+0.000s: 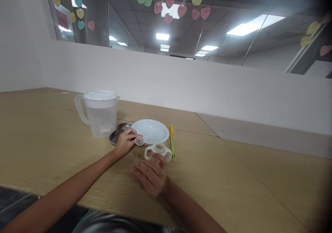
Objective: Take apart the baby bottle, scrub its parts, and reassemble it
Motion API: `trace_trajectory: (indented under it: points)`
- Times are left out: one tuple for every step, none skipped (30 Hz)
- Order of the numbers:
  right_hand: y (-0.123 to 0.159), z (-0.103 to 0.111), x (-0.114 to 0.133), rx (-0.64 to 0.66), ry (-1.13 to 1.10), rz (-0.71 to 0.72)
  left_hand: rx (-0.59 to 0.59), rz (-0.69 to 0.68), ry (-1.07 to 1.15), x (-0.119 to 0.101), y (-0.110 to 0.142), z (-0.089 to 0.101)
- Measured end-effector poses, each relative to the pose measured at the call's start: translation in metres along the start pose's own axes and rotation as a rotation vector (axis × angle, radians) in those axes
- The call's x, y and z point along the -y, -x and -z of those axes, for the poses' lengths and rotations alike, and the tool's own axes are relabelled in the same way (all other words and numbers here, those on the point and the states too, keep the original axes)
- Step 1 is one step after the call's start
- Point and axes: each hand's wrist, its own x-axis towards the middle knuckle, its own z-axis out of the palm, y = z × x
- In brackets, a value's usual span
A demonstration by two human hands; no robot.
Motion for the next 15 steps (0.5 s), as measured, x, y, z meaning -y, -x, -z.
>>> trace_trajectory:
  points:
    - [0.0, 0.0, 0.002, -0.001, -0.008, -0.001, -0.007, 0.005, -0.008, 0.001, 0.0, 0.0]
    - [0.0, -0.002, 0.006, -0.026, -0.02, 0.001, -0.019, 0.013, -0.018, 0.003, 0.0, 0.001]
    - [0.0, -0.003, 0.009, -0.081, -0.035, 0.014, -0.034, 0.021, -0.029, 0.005, -0.001, 0.001]
    - [-0.001, -0.004, 0.012, -0.157, -0.05, 0.041, -0.05, 0.031, -0.038, 0.007, -0.002, 0.003]
    - [-0.002, -0.005, 0.015, -0.237, -0.06, 0.068, -0.069, 0.043, -0.047, 0.009, -0.003, 0.004]
    - [-0.002, -0.005, 0.016, -0.311, -0.066, 0.099, -0.089, 0.056, -0.054, 0.011, -0.003, 0.005]
    - [-0.004, -0.004, 0.015, -0.357, -0.062, 0.117, -0.108, 0.071, -0.06, 0.012, -0.004, 0.007]
    - [-0.005, -0.002, 0.011, -0.351, -0.044, 0.094, -0.124, 0.088, -0.067, 0.013, -0.005, 0.008]
    - [-0.006, 0.001, 0.005, -0.329, -0.025, 0.084, -0.137, 0.104, -0.074, 0.014, -0.005, 0.009]
    - [-0.007, 0.005, -0.002, -0.302, 0.005, 0.026, -0.142, 0.119, -0.083, 0.015, -0.005, 0.009]
    - [-0.008, 0.009, -0.012, -0.236, 0.05, -0.027, -0.139, 0.131, -0.095, 0.015, -0.006, 0.01]
    - [-0.008, 0.012, -0.021, -0.178, 0.092, -0.095, -0.131, 0.141, -0.108, 0.015, -0.006, 0.01]
    - [-0.007, 0.013, -0.031, -0.149, 0.131, -0.188, -0.115, 0.149, -0.12, 0.015, -0.008, 0.011]
    - [-0.005, 0.013, -0.04, -0.144, 0.168, -0.298, -0.091, 0.157, -0.13, 0.015, -0.01, 0.012]
    - [-0.002, 0.012, -0.049, -0.156, 0.197, -0.413, -0.061, 0.164, -0.143, 0.015, -0.013, 0.013]
